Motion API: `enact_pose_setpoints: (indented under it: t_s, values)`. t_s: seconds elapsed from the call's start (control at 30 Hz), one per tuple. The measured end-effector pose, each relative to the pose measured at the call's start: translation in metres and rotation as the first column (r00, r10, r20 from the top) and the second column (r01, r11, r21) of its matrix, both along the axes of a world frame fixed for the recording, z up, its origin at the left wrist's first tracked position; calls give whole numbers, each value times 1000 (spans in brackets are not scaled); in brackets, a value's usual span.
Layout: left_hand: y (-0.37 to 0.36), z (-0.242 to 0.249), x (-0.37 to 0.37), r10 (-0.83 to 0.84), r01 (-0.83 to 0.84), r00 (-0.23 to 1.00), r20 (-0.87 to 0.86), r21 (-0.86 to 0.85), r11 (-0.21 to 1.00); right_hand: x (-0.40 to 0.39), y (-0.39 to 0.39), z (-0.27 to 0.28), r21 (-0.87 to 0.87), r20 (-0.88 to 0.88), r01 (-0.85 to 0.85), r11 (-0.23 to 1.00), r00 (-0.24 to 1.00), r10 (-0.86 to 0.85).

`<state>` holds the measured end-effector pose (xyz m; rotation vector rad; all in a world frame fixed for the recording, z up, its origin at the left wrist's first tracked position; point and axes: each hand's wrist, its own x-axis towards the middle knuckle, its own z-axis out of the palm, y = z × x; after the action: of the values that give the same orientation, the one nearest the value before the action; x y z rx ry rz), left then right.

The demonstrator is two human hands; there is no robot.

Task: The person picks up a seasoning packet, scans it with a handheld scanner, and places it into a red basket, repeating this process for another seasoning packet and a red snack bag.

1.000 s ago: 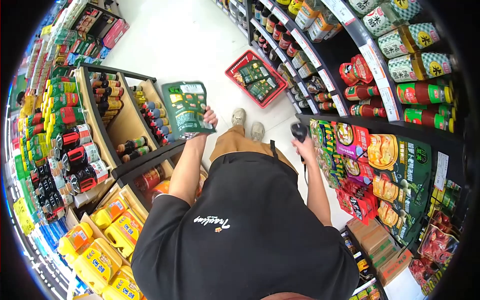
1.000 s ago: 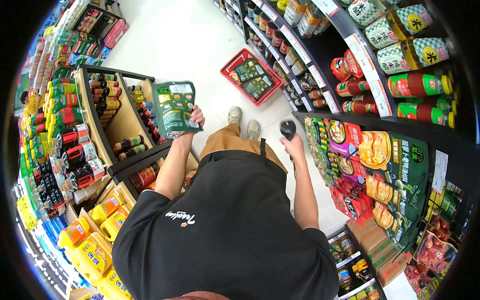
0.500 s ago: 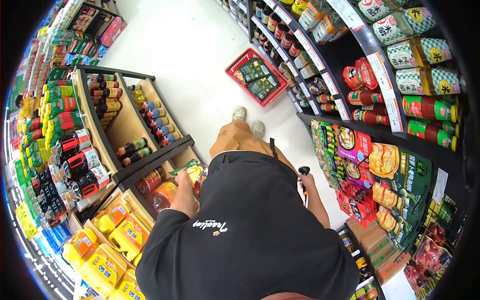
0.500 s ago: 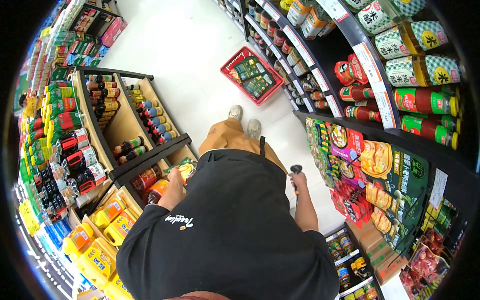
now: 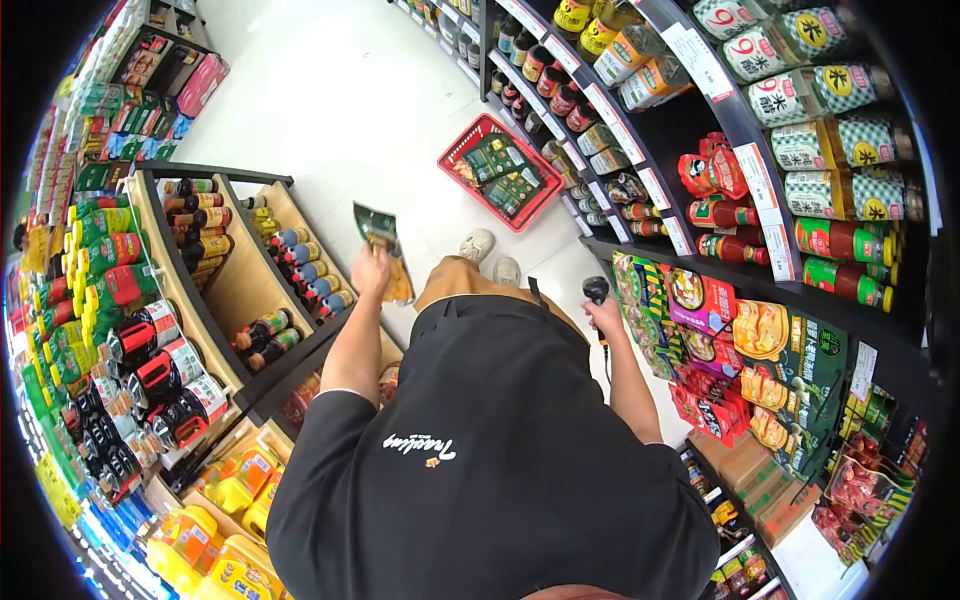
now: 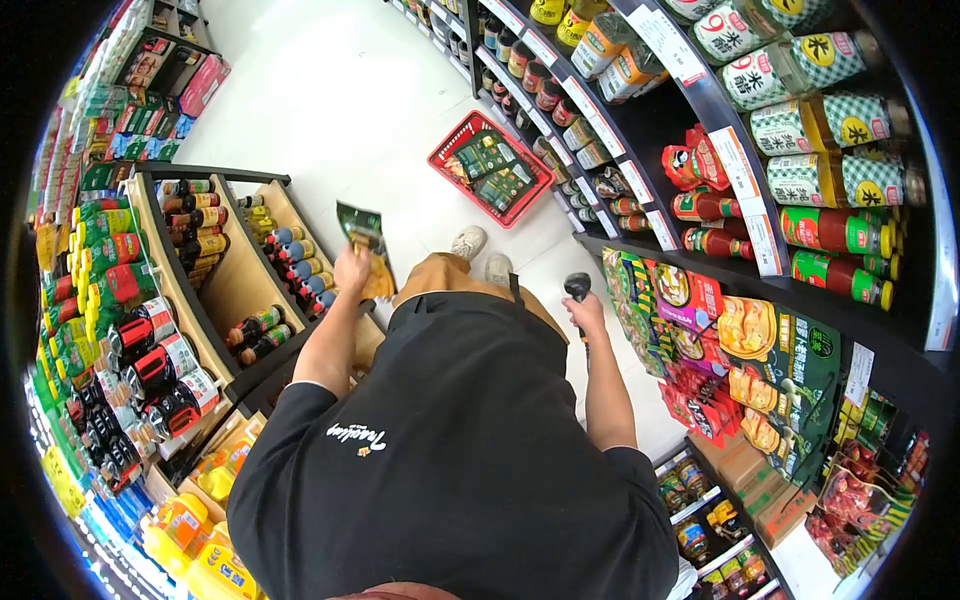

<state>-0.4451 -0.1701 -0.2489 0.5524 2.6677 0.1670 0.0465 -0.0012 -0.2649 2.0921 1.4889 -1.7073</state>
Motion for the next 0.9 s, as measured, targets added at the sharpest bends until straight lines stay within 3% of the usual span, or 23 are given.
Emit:
enact_pose_setpoints:
  t_s: [0.23,0.33,0.37,0.47,0.6,0.7,0.77,0.9]
  values:
    - [125,12,-11,-301,253,948,102,328,910,11,-59,-2,-56,87,212,976,975,-207]
    - [157,-30,-30,-448,260,857,254,538,802,2,-81,11,-97,145,261,961,959,-246]
    - [168,-48,-31,-451,109,812,370,663,741,-1,-88,13,-89,131,294,952,951,-281]
    - [196,-40,-29,-525,15,671,524,698,716,-10,-107,7,-94,176,356,930,925,-337]
    - [223,15,-20,-513,-121,506,693,646,754,-29,-121,14,-74,176,337,939,931,-320]
    - [231,15,-29,-525,1,529,666,619,786,-40,-128,15,-65,226,298,952,934,-277]
    - [233,4,-40,-545,89,569,615,613,785,-38,-138,-1,28,238,271,962,933,-269]
    - [230,-15,-62,-617,436,703,355,471,767,-38,-155,-7,91,274,267,959,919,-282]
